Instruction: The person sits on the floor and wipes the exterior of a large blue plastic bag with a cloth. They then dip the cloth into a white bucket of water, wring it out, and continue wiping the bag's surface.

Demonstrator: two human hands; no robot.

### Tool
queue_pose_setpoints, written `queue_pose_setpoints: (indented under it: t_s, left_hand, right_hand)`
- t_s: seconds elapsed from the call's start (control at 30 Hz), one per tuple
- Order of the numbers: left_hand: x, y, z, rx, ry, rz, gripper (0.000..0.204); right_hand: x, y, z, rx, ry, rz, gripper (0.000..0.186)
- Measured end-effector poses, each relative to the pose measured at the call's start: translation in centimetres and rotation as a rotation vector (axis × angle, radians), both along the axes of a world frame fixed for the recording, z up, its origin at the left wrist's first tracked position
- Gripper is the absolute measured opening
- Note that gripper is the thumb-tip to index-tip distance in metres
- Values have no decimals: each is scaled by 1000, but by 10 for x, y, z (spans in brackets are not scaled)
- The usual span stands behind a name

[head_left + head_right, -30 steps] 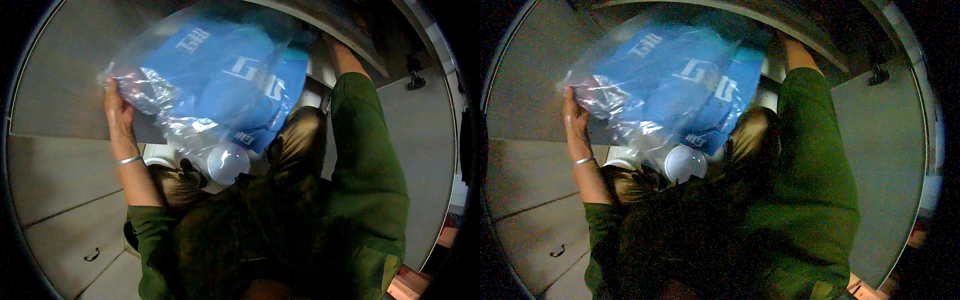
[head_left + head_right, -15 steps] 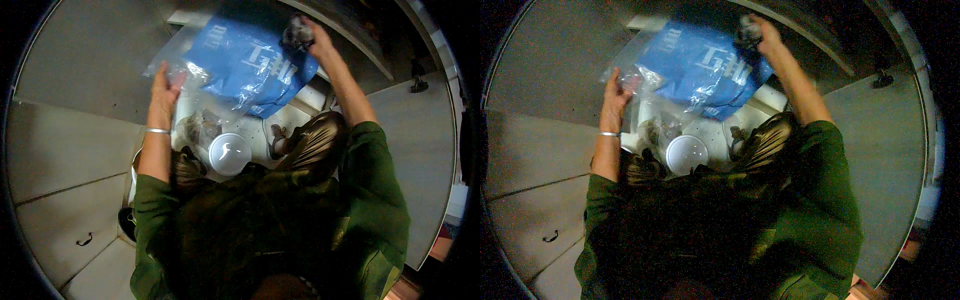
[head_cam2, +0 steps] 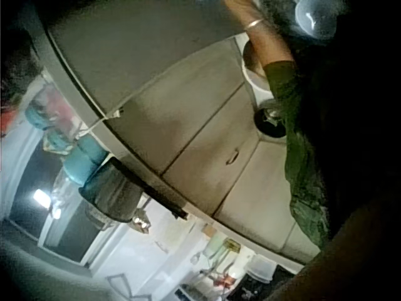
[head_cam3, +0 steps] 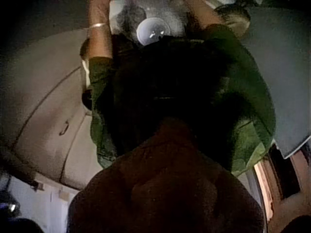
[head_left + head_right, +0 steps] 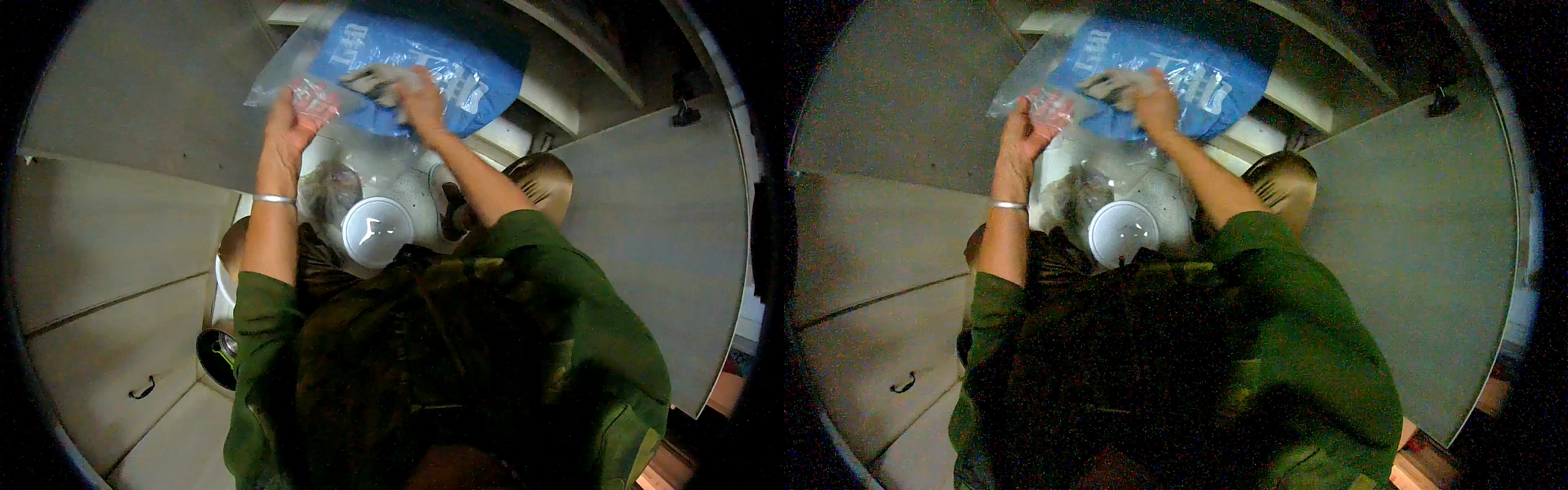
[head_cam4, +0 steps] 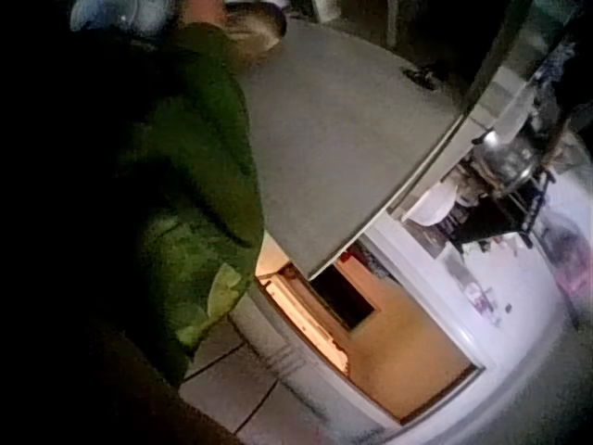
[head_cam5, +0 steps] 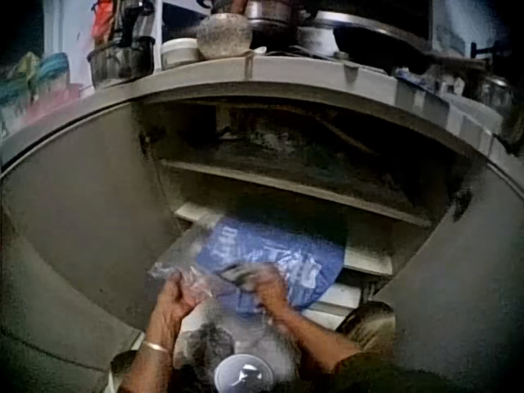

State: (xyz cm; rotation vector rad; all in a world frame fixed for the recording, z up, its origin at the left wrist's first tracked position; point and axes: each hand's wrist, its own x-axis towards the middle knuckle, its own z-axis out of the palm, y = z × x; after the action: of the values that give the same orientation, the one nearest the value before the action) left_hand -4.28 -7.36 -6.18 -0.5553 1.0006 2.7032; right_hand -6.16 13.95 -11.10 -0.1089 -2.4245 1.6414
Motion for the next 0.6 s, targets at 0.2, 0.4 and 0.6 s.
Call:
queue_pose_setpoints:
  t_s: [0.2, 0.4, 0.6]
  left_hand:
    - [-14, -12, -11, 224, 77, 194, 46]
    - [15, -2, -39, 39, 93, 157, 44]
    - [30, -1, -31, -234, 25, 168, 33]
  right_hand:
    - [-24, 161, 0, -315, 6, -625, 63]
    - [-33, 212, -6, -1118, -399, -119, 24]
    - [-35, 185, 18, -932, -458, -39, 18]
